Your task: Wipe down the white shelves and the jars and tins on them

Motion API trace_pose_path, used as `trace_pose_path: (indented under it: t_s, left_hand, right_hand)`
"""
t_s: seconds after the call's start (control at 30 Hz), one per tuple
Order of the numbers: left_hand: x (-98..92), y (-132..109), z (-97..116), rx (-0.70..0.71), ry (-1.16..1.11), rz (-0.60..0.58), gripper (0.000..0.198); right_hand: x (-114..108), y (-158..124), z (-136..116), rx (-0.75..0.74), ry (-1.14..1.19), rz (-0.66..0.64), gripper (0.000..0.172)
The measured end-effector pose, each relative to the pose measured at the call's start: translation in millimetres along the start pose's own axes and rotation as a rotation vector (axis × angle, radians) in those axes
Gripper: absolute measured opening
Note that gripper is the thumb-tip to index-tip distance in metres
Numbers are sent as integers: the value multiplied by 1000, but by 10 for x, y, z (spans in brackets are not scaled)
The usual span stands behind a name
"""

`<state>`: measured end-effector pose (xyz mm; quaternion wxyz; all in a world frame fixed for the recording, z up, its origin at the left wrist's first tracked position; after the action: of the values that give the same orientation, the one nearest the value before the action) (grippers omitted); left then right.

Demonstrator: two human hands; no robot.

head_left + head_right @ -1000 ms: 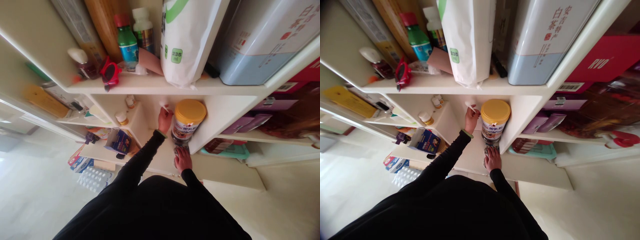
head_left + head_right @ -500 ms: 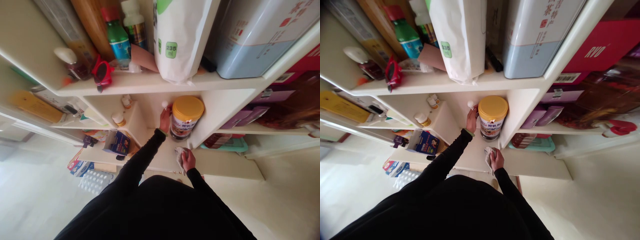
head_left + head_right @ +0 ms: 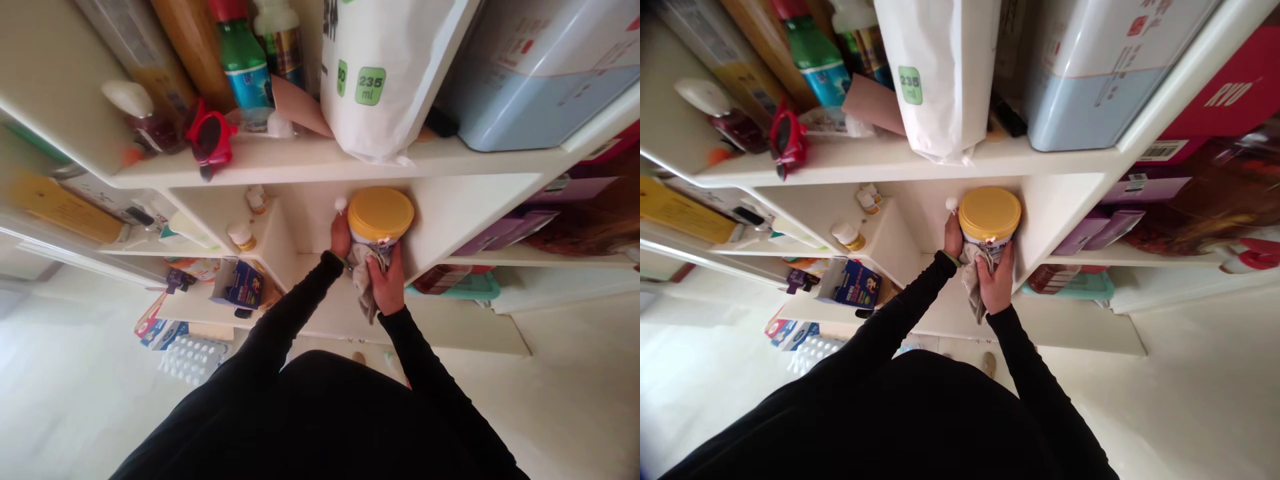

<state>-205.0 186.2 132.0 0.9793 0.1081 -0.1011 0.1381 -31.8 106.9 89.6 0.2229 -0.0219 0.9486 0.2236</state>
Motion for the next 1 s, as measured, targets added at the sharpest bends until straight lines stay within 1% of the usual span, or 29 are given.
trace_pose_path:
  t_s: [0.07, 0.1, 0.17, 0.23, 0.27, 0.33, 0.43, 0.5, 0.57, 0.63, 0.8, 0.9, 0.93, 1.0]
  left_hand:
    - [-79, -85, 130, 41, -14, 37, 32]
    - [-150, -155, 205, 67, -19, 65, 31]
    - [-342, -356, 328, 105, 7, 123, 30]
    - [-560, -632, 360, 109, 75, 156, 28]
    - [-671, -789, 332, 103, 101, 170, 27]
    - [-889, -1107, 179, 67, 96, 216, 26]
    - [-1174, -1502, -195, -47, 40, 353, 25]
    - [-1291, -1658, -419, -111, 16, 421, 24]
    - [-1357, -1732, -572, -141, 1, 447, 26]
    - [-1397, -1756, -667, -146, -6, 444, 26]
    - [-1503, -1785, -817, -113, -13, 444, 30]
    - [-1543, -1787, -832, -59, -3, 403, 32]
    - [-1557, -1791, -817, -36, 4, 390, 33]
    - [-1612, -1825, -775, -10, 29, 409, 36]
  right_hand:
    - [-64, -85, -179, -4, 9, -2, 89]
    - [-97, -145, -285, -8, 18, -14, 88]
    - [-135, -288, -490, -47, 49, -90, 85]
    - [-118, -457, -559, -45, 100, -207, 83]
    - [-80, -547, -529, -25, 133, -278, 82]
    - [45, -730, -377, 28, 194, -415, 82]
    - [268, -944, -84, 37, 236, -544, 81]
    - [407, -1034, 86, 28, 252, -603, 79]
    - [520, -1093, 221, 51, 269, -657, 78]
    - [587, -1125, 308, 94, 278, -686, 78]
    - [630, -1134, 344, 187, 328, -728, 80]
    - [535, -1099, 393, 273, 338, -763, 78]
    - [463, -1070, 432, 320, 328, -760, 75]
    - [249, -954, 505, 411, 317, -701, 64]
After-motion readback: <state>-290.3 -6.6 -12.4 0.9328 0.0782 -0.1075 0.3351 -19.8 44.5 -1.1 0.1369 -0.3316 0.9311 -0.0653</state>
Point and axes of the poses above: each hand's wrist, its own y-axis towards the middle knuckle, its own x-axis out of the palm, z = x × y, the point moved 7 cm from there along y, towards the middle knuckle, and after that the axes turned 9 degrees about -z, right-handed, at the moved point
